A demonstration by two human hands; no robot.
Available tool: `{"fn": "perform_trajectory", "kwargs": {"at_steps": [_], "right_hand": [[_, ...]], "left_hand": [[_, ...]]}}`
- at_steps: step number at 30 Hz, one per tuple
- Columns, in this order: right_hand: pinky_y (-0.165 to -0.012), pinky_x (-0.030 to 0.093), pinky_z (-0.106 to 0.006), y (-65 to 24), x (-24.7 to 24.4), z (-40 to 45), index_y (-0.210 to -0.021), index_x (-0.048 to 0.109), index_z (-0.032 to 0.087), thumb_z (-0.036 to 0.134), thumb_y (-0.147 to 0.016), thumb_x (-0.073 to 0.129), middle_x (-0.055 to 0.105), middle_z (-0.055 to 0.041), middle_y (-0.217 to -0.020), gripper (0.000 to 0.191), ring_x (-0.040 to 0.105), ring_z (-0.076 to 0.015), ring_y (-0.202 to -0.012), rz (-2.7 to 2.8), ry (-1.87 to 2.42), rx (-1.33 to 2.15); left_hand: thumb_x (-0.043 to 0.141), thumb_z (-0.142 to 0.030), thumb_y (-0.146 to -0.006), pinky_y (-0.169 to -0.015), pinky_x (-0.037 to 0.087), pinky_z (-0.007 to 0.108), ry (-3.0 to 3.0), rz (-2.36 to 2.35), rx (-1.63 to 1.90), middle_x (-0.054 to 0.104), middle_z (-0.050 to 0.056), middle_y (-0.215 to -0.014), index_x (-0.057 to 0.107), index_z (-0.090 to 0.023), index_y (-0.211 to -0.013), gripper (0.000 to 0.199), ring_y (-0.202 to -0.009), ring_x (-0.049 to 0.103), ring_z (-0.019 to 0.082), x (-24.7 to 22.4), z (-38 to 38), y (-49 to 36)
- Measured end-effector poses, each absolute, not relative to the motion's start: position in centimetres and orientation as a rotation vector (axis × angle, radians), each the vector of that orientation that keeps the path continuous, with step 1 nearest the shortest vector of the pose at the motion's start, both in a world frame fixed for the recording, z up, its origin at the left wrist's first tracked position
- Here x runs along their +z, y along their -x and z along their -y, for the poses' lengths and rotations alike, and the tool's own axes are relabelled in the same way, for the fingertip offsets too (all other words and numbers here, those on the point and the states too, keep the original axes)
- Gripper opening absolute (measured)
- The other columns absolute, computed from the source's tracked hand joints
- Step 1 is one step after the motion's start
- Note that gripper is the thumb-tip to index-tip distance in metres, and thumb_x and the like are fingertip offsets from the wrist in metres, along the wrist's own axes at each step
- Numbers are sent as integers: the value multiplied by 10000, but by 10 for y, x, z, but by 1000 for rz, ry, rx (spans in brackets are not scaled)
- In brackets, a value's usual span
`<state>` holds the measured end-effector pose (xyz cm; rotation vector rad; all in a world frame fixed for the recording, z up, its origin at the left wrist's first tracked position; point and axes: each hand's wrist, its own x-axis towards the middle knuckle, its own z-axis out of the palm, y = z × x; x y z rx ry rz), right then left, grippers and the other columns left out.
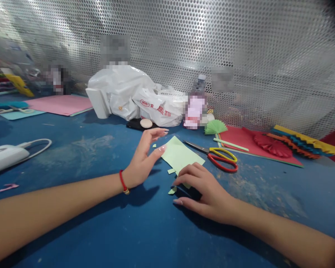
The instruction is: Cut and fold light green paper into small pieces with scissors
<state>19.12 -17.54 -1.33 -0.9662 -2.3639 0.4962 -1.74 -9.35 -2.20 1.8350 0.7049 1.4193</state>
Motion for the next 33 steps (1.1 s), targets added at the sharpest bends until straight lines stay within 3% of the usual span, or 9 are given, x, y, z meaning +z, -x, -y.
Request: {"fn": "perform_trajectory", "kwargs": {"at_steps": [6,15,33], "right_hand": [[-891,454,-383,-191,-19,173,-1052,619,213,222,-948,570,614,-70,-1054,115,531,-219,-985,2399,954,521],[-910,434,-381,-192,-18,172,-1053,633,195,194,-939,574,608,-67,-1064,129,525,-211,-992,2386,949,578],[-810,454,-346,-186,-26,168,-945,639,171,162,-957,537,635,-70,-946,103,546,-205,-893,2400,946,333]], "left_hand": [[543,-248,-922,-1055,366,367,-2276,-671,1238,557,94,-1233,542,-211,-1222,302,-1186,509,247,-14,111,22],[400,-368,-988,-1068,339,391,-2303,-473,1135,532,120,-1244,505,-146,-1260,367,-1207,484,244,-19,104,25],[351,-408,-1012,-1069,337,388,-2356,-467,1078,510,103,-1264,486,-179,-1263,366,-1227,465,236,-18,104,22]]}}
